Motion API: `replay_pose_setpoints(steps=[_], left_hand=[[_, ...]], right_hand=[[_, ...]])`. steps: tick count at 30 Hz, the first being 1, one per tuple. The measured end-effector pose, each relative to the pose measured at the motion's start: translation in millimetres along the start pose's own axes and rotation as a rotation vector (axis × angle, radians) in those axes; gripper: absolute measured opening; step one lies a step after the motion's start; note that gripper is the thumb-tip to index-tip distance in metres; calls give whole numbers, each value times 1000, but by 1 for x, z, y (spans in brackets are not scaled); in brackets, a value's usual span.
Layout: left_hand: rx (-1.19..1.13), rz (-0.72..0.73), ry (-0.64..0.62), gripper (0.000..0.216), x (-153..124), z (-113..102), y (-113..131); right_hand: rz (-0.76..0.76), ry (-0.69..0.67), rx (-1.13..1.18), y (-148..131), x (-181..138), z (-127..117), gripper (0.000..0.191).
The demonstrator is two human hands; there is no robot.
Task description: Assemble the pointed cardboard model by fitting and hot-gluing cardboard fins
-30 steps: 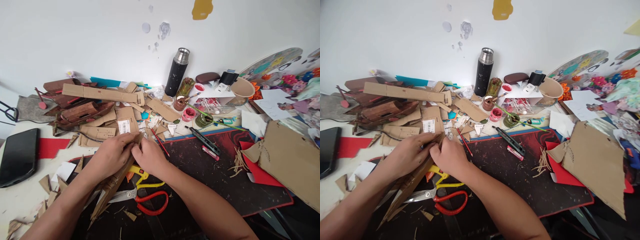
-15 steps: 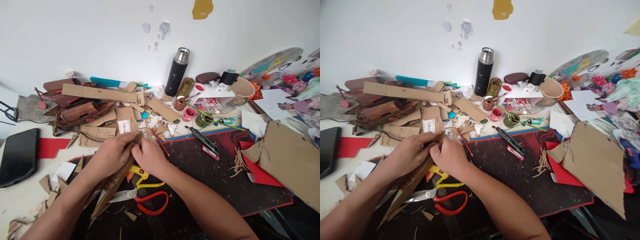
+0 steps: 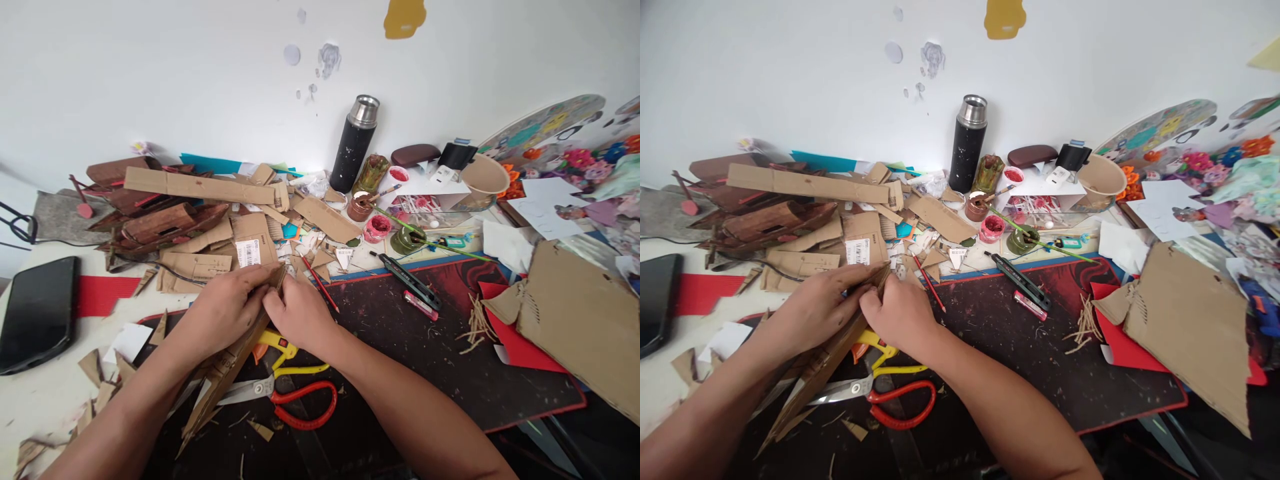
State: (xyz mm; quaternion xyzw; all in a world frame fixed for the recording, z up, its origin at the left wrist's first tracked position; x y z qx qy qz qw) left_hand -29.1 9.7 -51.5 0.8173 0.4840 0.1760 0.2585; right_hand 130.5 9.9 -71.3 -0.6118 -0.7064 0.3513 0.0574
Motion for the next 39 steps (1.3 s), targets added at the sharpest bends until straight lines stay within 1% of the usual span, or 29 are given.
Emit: replay_pose_setpoints(steps=[20,39], left_hand=[[18,-6,4,42,0,2,-1],[31,-1,10,41,0,1,-1]], right_hand=[[-16,4,16,0,0,1,35],[-16,-1,15,0,-1,1,35]])
Point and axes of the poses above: each hand's wrist, its own x-axis towards the middle knuckle, its own z-axis out of the palm, y = z × x, the point moved 1 cm from there along x, towards the middle knuckle, and after that the axes turned 5 degrees about z, right-handed, at the moved point
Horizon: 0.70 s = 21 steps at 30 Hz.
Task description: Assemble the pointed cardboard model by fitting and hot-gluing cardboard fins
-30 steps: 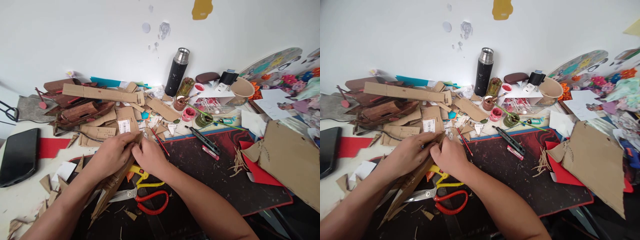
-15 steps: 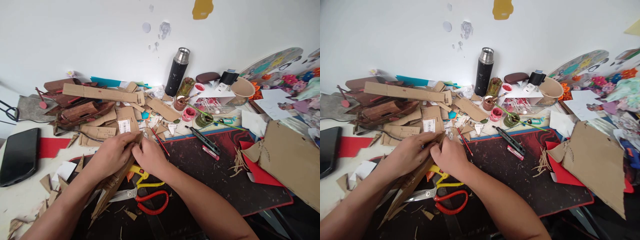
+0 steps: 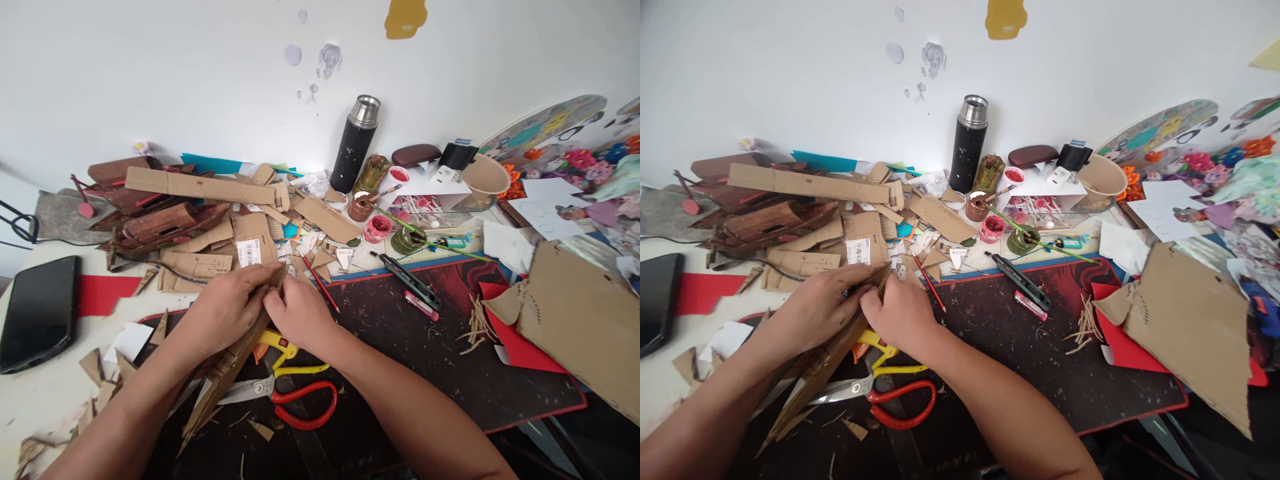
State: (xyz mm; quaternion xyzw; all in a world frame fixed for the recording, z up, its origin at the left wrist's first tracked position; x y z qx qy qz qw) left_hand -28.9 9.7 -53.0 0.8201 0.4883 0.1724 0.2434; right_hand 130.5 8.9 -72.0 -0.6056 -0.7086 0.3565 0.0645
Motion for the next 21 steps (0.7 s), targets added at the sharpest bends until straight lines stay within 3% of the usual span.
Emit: replay_pose_setpoints(steps=[21], left_hand=[[15,-7,-11,36,0,-1,2]], right_hand=[[-7,16,-2,1,1,2,37]])
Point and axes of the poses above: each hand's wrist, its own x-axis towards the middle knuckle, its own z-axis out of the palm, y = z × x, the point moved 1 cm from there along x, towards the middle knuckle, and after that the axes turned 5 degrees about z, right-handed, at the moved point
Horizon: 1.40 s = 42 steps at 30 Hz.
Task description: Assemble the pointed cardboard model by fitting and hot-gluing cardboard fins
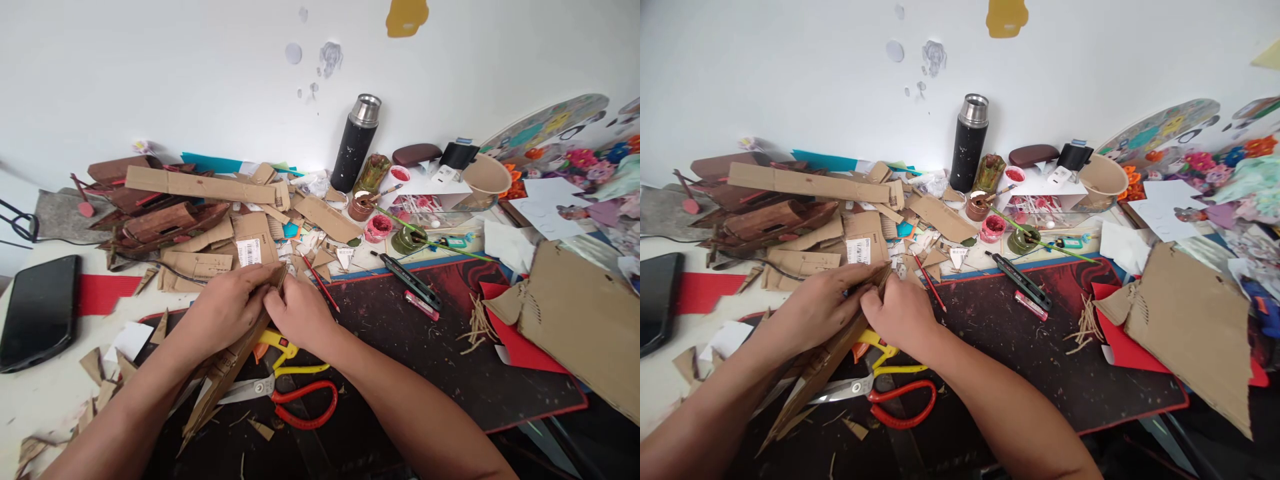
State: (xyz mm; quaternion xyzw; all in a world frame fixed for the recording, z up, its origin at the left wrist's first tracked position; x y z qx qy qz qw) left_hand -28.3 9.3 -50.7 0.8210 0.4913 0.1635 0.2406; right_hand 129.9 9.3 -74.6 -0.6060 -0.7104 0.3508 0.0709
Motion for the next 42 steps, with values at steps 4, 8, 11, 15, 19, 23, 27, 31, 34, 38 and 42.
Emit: replay_pose_setpoints(steps=[4,8,11,15,19,23,27,31,34,38,42], left_hand=[[1,8,15,38,0,0,0],[-6,11,12,37,0,1,0],[-11,16,12,36,0,1,0],[-11,13,6,37,0,1,-1],[-5,11,13,37,0,1,0],[0,9,11,35,1,1,1],[6,6,6,36,1,0,1],[9,7,3,35,1,0,1],[11,16,7,35,1,1,0],[4,16,1,34,0,1,-1],[11,8,8,32,0,0,1]], right_hand=[[4,3,-1,0,-1,0,36],[10,1,-1,0,0,0,35],[6,-1,7,0,0,0,35],[3,1,3,-1,0,0,35],[19,-4,-3,-1,0,0,36],[17,-8,-7,-1,0,-1,36],[18,-14,-13,-1,-1,-1,36],[23,-11,-13,-1,-1,-2,36],[28,-13,-13,-1,-1,-1,36],[22,-11,-4,-1,-1,-1,36],[23,-5,6,-1,0,-1,36]])
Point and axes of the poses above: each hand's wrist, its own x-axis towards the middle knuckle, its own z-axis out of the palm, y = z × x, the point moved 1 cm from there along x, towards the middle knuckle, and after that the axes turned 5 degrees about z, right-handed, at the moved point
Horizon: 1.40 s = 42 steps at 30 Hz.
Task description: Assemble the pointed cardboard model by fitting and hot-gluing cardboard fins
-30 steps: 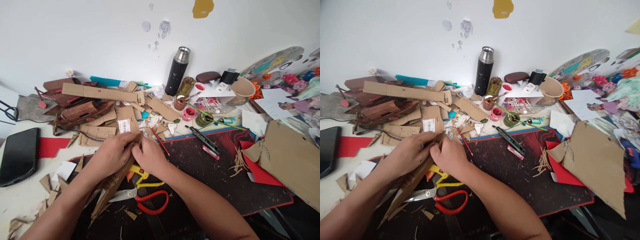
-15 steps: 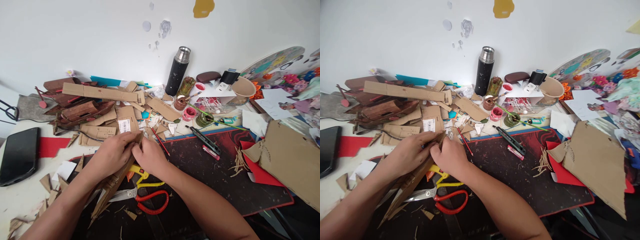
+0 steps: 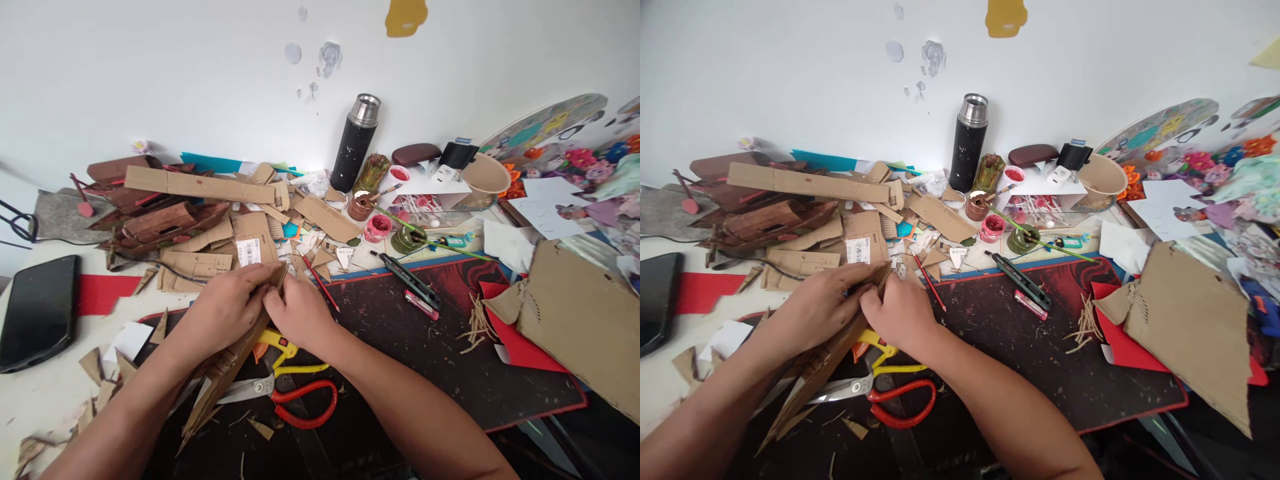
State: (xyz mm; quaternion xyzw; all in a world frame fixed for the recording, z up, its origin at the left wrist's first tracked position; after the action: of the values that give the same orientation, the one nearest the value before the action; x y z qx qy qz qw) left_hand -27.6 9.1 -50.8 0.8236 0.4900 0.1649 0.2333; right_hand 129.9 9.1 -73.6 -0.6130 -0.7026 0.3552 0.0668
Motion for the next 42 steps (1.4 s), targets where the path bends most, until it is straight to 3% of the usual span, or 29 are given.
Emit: replay_pose_setpoints(steps=[42], left_hand=[[-8,6,-9,36,1,0,0]], right_hand=[[11,4,-25,0,-1,1,37]])
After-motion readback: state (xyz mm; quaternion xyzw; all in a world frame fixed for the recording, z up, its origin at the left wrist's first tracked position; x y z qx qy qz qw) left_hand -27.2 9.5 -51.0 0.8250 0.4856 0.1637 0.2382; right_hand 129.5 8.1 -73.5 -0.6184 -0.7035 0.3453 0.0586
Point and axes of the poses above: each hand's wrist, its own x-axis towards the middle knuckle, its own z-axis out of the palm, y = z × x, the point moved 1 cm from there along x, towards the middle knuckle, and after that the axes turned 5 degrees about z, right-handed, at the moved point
